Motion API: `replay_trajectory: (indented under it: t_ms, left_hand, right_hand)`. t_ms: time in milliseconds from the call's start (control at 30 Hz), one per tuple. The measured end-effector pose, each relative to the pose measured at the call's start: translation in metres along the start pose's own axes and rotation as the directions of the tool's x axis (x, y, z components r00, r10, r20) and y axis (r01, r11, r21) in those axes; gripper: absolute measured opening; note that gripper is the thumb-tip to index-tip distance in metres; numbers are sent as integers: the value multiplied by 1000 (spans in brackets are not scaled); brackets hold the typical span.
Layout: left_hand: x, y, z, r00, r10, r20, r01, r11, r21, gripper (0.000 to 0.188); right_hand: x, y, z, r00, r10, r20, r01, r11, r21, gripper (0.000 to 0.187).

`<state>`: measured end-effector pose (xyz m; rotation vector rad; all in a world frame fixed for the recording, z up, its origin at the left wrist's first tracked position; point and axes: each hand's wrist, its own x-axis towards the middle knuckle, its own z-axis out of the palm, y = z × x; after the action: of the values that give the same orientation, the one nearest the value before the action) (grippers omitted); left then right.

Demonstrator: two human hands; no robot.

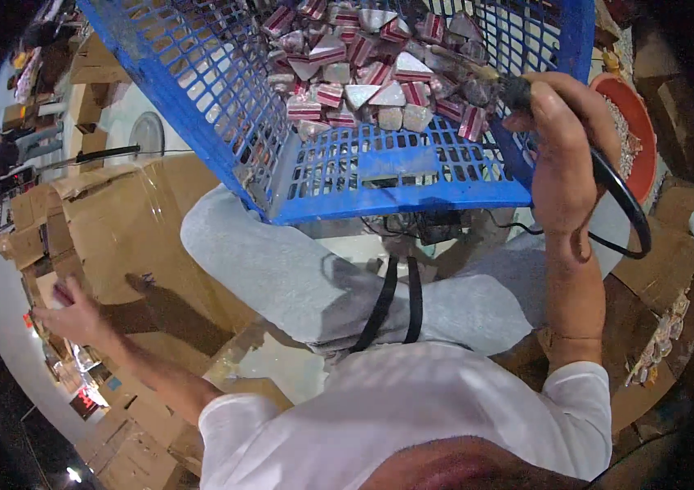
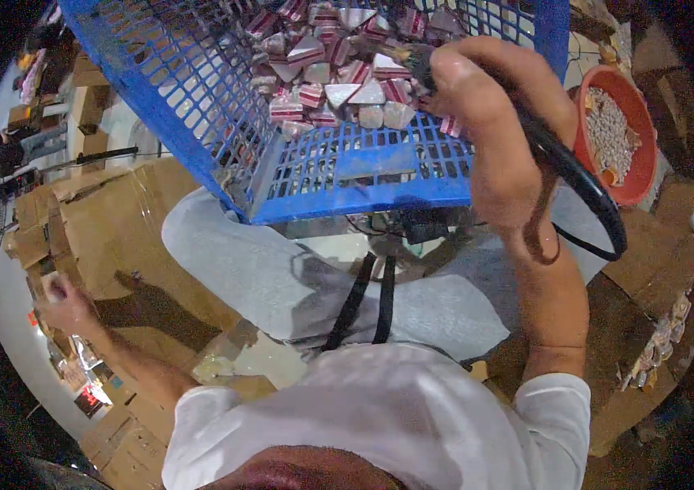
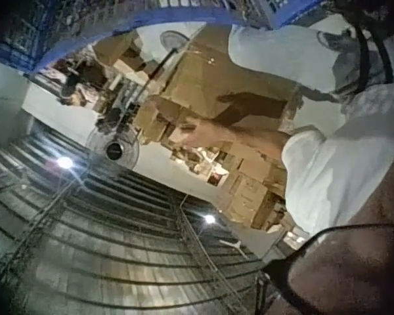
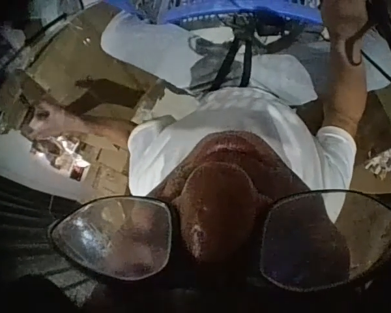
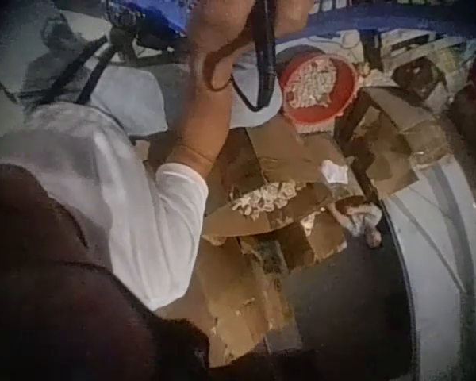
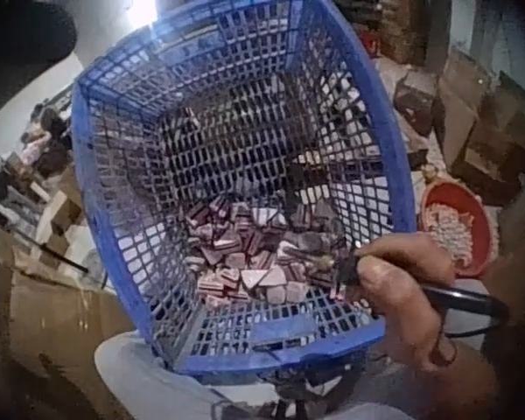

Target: Marking or sealing small triangular pink and white packages using a handheld thermal sealing tool while sitting on a warehouse floor.

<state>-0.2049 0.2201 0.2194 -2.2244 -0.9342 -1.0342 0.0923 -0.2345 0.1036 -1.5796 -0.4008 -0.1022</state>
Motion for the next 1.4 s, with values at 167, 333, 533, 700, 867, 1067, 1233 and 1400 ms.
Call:
replay_trajectory:
  t_ms: [167,333,533,700,867,1067,1233,1400]
  left_hand:
    - [-60,168,71,827,403,392,-84,778,-623,51]
    - [-185,361,233,271,918,289,-449,386,-806,34]
    - [-277,410,289,490,804,337,-471,570,-674,22]
    - [-239,406,269,276,740,614,-46,648,-760,39]
    - [-155,344,264,-19,697,717,944,249,-217,44]
    - [-66,316,100,401,545,736,915,-203,-348,40]
    - [-110,331,112,454,530,716,882,-382,-276,34]
    - [-103,316,77,438,684,583,891,-415,-183,45]
  right_hand:
    - [4,9,13,999,25,27,-26,998,52,26]
    - [-6,7,6,1000,22,13,-19,985,-172,25]
    - [-13,11,-6,999,47,4,-47,995,-89,28]
    - [-11,12,-11,998,50,-29,-52,994,-93,30]
    - [-5,9,0,999,28,17,-27,999,-24,27]
    - [-10,17,1,999,-38,35,37,998,50,26]
    - [-15,17,12,989,-138,52,142,987,-74,25]
    - [-24,-1,35,967,-66,245,107,982,-158,19]
